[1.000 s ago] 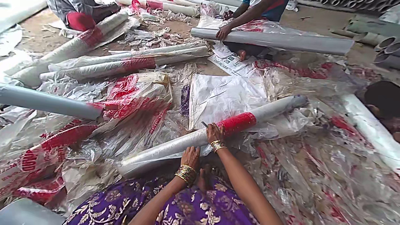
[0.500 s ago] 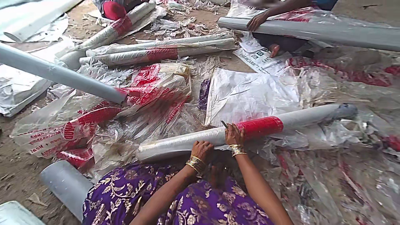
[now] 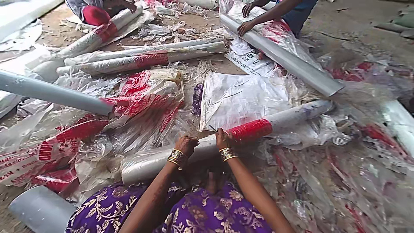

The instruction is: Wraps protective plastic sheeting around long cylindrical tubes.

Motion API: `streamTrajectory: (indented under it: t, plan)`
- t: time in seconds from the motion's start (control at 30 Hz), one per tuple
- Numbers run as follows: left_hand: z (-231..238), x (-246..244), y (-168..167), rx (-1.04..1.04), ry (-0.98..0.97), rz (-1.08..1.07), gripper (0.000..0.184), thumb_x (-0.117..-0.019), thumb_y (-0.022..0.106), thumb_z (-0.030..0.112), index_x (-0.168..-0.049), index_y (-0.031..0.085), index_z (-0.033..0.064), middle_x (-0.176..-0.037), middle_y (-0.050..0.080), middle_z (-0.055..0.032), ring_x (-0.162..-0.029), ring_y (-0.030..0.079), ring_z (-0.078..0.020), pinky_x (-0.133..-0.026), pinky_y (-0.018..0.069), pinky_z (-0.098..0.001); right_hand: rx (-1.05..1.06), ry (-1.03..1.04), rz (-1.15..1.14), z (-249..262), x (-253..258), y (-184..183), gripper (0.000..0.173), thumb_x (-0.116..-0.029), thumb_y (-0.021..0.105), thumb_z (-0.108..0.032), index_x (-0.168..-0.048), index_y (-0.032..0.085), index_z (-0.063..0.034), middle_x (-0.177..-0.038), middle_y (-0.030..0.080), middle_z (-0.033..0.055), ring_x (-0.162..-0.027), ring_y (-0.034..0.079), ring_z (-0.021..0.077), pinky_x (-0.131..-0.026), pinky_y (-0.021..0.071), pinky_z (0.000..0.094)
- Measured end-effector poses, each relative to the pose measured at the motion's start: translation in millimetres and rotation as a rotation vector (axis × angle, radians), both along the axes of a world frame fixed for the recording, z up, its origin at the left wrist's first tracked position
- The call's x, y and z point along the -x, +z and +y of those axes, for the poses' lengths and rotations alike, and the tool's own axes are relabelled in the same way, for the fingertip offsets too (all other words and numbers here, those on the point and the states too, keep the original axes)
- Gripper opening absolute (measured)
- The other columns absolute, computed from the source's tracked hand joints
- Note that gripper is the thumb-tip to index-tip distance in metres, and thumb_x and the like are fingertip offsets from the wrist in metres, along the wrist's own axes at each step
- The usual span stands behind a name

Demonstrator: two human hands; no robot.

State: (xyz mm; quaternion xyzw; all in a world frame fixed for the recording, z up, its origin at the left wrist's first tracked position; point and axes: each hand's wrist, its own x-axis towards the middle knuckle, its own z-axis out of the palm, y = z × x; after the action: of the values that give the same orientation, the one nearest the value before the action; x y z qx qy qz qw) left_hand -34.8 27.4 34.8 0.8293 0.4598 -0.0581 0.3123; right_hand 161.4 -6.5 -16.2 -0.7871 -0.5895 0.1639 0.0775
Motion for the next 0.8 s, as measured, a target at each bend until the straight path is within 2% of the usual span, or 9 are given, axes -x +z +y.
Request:
streamTrajectory:
  t: [0.17, 0.23, 0.27, 0.3, 0.37, 0.4, 0.43, 0.53, 0.8]
  plan:
    - [3, -2, 3, 0.112, 0.105, -0.001, 0.038, -0.1082, 0.052, 0.024, -0.141, 0.063, 0.0097, -0.15, 0.057, -0.0164, -0.14, 0.053, -0.0351, -0.117, 0.0387, -0.055, -0.082, 0.022, -0.048, -2, 4, -23, 0.043, -0.1098, 0.038, -0.02, -0.14, 0.058, 0.003, -0.136, 0.066, 0.0219, -0.136, 0.057, 0.0357, -0.124, 0.0244, 0.0574]
    - [4, -7, 11, 0.17, 0.162, 0.068, 0.069, -0.1047, 0.061, 0.031, -0.164, 0.029, 0.0181, -0.145, 0.059, -0.0222, -0.134, 0.056, -0.0418, -0.114, 0.0397, -0.0586, -0.06, 0.021, -0.039, 0, 3, -20, 0.043, -0.1104, 0.037, -0.02, -0.141, 0.057, 0.0031, -0.135, 0.066, 0.0225, -0.136, 0.057, 0.0357, -0.124, 0.0238, 0.0567]
    - [4, -11, 13, 0.198, 0.175, 0.119, 0.083, -0.1036, 0.063, 0.036, -0.168, 0.012, 0.0215, -0.14, 0.062, -0.0239, -0.129, 0.06, -0.0435, -0.111, 0.042, -0.0593, -0.047, 0.022, -0.037, 1, 4, -17, 0.044, -0.1105, 0.036, -0.02, -0.142, 0.057, 0.0029, -0.135, 0.066, 0.0225, -0.136, 0.058, 0.0354, -0.124, 0.0238, 0.0567]
    - [5, -13, 14, 0.212, 0.181, 0.152, 0.086, -0.1034, 0.062, 0.038, -0.168, 0.008, 0.0226, -0.136, 0.063, -0.026, -0.127, 0.06, -0.0454, -0.109, 0.043, -0.061, -0.034, 0.021, -0.037, 2, 4, -16, 0.044, -0.1106, 0.036, -0.02, -0.142, 0.056, 0.0026, -0.135, 0.066, 0.0222, -0.135, 0.058, 0.0348, -0.125, 0.024, 0.0557]
    - [0, -15, 6, 0.187, 0.14, 0.192, 0.059, -0.107, 0.055, 0.036, -0.161, 0.039, 0.0185, -0.141, 0.061, -0.024, -0.131, 0.058, -0.0443, -0.108, 0.0435, -0.0642, -0.033, 0.022, -0.039, 5, 3, -16, 0.044, -0.1104, 0.035, -0.02, -0.142, 0.057, 0.0023, -0.134, 0.067, 0.0216, -0.134, 0.059, 0.0343, -0.124, 0.0249, 0.0545]
    - [-5, -16, 2, 0.158, 0.098, 0.222, 0.044, -0.1095, 0.049, 0.032, -0.148, 0.056, 0.0135, -0.143, 0.06, -0.0213, -0.134, 0.056, -0.0412, -0.108, 0.045, -0.0626, -0.05, 0.02, -0.04, 7, 3, -17, 0.044, -0.1105, 0.035, -0.02, -0.14, 0.058, 0.0029, -0.132, 0.068, 0.0222, -0.132, 0.061, 0.0352, -0.124, 0.0261, 0.0551]
    - [-11, -17, -1, 0.134, 0.064, 0.241, 0.037, -0.1106, 0.046, 0.027, -0.141, 0.062, 0.0107, -0.144, 0.059, -0.0207, -0.136, 0.055, -0.0399, -0.108, 0.0458, -0.0601, -0.042, 0.019, -0.039, 8, 3, -18, 0.044, -0.1107, 0.034, -0.02, -0.14, 0.058, 0.0029, -0.132, 0.068, 0.0224, -0.132, 0.061, 0.0353, -0.124, 0.0258, 0.0553]
    - [-27, -19, -3, 0.131, 0.066, 0.24, 0.035, -0.1096, 0.045, 0.015, -0.138, 0.064, 0.0085, -0.145, 0.057, -0.0215, -0.137, 0.052, -0.0412, -0.108, 0.0451, -0.0566, -0.014, 0.039, -0.036, 9, 1, -15, 0.044, -0.1101, 0.035, -0.019, -0.141, 0.058, 0.0025, -0.135, 0.066, 0.0231, -0.133, 0.059, 0.0364, -0.124, 0.0235, 0.0584]
    - [-69, -20, 24, 0.24, 0.045, 0.24, 0.036, -0.1106, 0.039, 0.011, -0.138, 0.061, 0.003, -0.143, 0.059, -0.0205, -0.135, 0.054, -0.0401, -0.108, 0.0452, -0.0544, 0.009, 0.16, -0.134, 2, -2, -11, 0.041, -0.1067, 0.038, -0.013, -0.14, 0.059, -0.0001, -0.136, 0.066, 0.021, -0.131, 0.061, 0.0378, -0.122, 0.0199, 0.0653]
